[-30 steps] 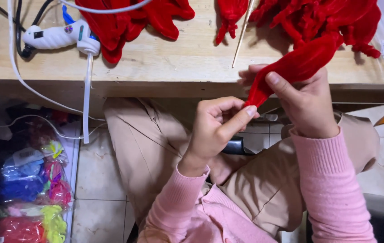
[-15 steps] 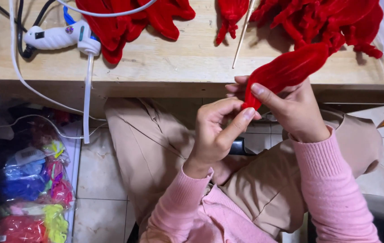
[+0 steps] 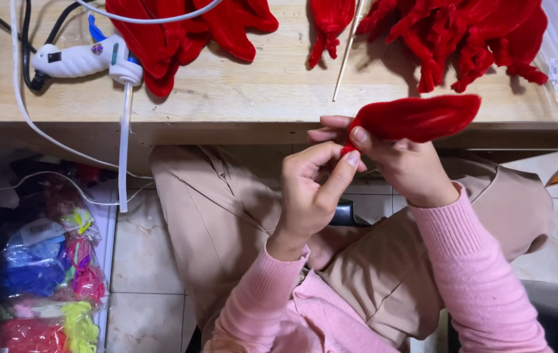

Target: The person folds a red feather-like material around a thin stick, securing it by hand. They repeat this process with multiple red feathers, arranging them on a table next to a hot glue gun.

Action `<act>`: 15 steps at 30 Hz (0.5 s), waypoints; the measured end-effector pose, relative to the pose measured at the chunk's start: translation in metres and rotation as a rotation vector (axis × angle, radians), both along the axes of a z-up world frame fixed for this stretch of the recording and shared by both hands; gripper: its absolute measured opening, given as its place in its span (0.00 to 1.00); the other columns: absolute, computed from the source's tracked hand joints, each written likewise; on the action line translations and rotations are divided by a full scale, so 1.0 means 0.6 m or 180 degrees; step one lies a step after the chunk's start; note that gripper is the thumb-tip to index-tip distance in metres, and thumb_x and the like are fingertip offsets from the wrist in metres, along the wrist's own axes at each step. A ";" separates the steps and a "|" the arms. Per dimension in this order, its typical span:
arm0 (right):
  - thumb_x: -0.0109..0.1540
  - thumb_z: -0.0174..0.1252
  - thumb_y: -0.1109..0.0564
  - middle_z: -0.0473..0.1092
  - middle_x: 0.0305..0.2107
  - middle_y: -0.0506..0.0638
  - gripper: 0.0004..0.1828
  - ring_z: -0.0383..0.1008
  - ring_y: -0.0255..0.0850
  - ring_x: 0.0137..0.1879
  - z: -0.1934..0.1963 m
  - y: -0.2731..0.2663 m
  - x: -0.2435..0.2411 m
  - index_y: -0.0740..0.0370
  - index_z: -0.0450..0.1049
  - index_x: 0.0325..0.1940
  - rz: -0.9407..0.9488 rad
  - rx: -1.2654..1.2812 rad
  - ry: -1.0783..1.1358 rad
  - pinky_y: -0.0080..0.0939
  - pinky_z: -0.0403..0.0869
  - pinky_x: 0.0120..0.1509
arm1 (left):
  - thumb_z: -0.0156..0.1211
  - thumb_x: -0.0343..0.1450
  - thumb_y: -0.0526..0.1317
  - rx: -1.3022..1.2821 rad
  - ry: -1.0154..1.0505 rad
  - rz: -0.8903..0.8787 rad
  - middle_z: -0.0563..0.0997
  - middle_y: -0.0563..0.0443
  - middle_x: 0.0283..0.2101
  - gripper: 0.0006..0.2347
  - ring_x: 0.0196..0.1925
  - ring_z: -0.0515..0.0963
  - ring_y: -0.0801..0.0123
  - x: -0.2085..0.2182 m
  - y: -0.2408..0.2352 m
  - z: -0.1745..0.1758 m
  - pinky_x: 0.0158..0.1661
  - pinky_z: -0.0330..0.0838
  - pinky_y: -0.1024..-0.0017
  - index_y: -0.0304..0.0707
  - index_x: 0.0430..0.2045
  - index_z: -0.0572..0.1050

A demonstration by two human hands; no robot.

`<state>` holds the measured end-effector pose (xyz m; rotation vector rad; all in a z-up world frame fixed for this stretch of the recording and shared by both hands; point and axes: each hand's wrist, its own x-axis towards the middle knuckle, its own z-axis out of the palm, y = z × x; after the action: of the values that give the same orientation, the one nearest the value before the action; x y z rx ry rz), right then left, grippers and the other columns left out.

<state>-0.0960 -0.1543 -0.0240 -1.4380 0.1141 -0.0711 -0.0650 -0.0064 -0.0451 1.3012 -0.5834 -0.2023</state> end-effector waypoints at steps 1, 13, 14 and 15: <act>0.65 0.55 0.51 0.76 0.54 0.63 0.24 0.80 0.54 0.61 0.004 0.003 -0.001 0.74 0.72 0.58 0.0001 0.0005 0.0007 0.40 0.79 0.51 | 0.55 0.76 0.41 0.0005 0.0007 0.0001 0.79 0.57 0.26 0.11 0.26 0.70 0.80 0.000 0.001 0.000 0.29 0.62 0.80 0.36 0.26 0.79; 0.70 0.61 0.62 0.78 0.31 0.67 0.13 0.81 0.45 0.35 -0.050 -0.041 -0.009 0.75 0.79 0.33 -0.0839 -0.0501 -0.0353 0.40 0.82 0.46 | 0.61 0.73 0.34 -0.0679 0.0200 0.0190 0.73 0.54 0.16 0.08 0.22 0.69 0.85 0.011 -0.003 -0.001 0.27 0.70 0.84 0.34 0.23 0.81; 0.69 0.61 0.62 0.78 0.31 0.67 0.13 0.81 0.46 0.35 -0.047 -0.039 -0.010 0.74 0.79 0.33 -0.0840 -0.0456 -0.0329 0.41 0.82 0.47 | 0.62 0.73 0.34 -0.0689 0.0171 0.0247 0.73 0.52 0.17 0.08 0.22 0.70 0.84 0.014 -0.005 -0.003 0.27 0.70 0.84 0.34 0.23 0.81; 0.69 0.62 0.62 0.78 0.31 0.68 0.13 0.82 0.47 0.34 -0.043 -0.037 -0.011 0.74 0.79 0.33 -0.0841 -0.0410 -0.0305 0.42 0.82 0.48 | 0.63 0.73 0.34 -0.0699 0.0142 0.0305 0.74 0.51 0.18 0.07 0.22 0.70 0.84 0.017 -0.007 -0.004 0.27 0.70 0.83 0.33 0.23 0.82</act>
<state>-0.1024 -0.1767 -0.0498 -1.5387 0.2238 -0.3694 -0.0551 -0.0108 -0.0478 1.1061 -0.4896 -0.0851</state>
